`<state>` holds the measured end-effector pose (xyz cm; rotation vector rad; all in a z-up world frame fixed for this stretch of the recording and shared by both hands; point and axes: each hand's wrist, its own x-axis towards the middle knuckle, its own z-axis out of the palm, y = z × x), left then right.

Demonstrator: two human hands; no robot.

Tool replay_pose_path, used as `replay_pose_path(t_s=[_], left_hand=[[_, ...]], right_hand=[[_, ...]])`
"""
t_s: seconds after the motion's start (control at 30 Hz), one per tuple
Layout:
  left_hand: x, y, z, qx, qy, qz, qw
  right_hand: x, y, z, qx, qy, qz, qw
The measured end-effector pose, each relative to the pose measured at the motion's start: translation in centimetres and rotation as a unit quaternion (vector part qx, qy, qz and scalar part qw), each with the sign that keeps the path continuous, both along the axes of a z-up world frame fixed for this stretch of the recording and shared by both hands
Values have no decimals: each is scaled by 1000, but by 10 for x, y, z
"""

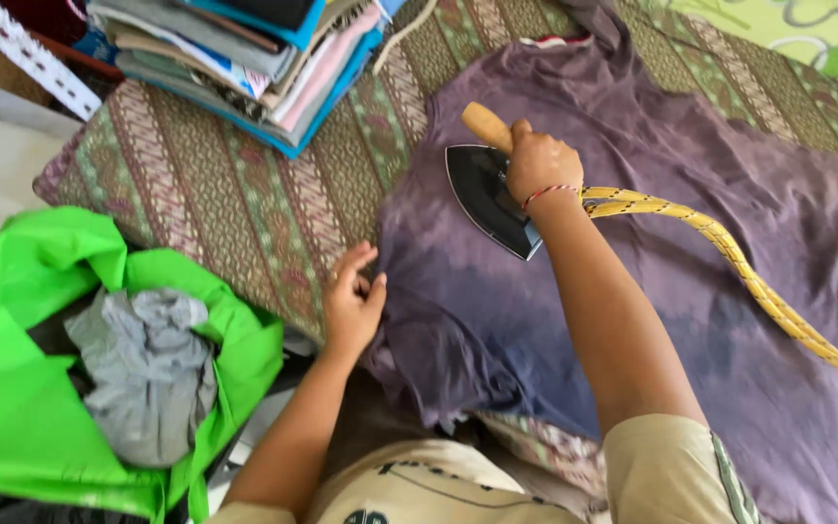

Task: The person irons a purple t-shirt on a patterned bed using a steam iron. They briefly adjust a gas valve on the floor before returning to iron the shirt and then folding it on the bed.

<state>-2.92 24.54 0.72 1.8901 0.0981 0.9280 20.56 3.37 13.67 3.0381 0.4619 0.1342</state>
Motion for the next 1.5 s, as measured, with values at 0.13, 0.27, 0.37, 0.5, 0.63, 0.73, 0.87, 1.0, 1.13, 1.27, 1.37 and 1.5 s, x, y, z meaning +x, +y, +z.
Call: replay_pose_path(t_s=[0.13,0.27,0.37,0.5,0.63,0.73,0.87,1.0,1.13,1.27,1.37,1.5], left_hand=[[-2,-4,16,8,11,13,1000],[-3,-6,17,10,12,28,999],[-8,-8,22,-13,53,0,998],[-8,-7,19,-38,36,-23,998],[-6,-6,16,0,52,-11,999],[1,-4,11,27,-8,17,999],[2,-4,3,-1,-16,2,1000],[4,-4,-6,33,-39,16,999],[10,-2,-15,53,-44,49,996],[7,-6,-28,-22,-50,40,998],[-10,-15,-31,-153,56,34,986],[-32,-24,-31,-165,239,31,956]], right_hand=[[71,21,-6,24,1,-29,999],[114,49,13,31,3,-35,999],[154,62,3,65,-44,-58,995],[178,71,-2,89,-58,-74,992],[170,64,-9,71,-38,-54,995],[82,70,44,77,78,-74,991],[48,51,12,74,57,-52,994],[-13,39,1,70,43,-8,997],[-75,35,8,41,51,36,997],[-124,30,11,48,59,99,992],[-149,28,16,22,61,123,990],[-150,20,9,-41,24,144,988]])
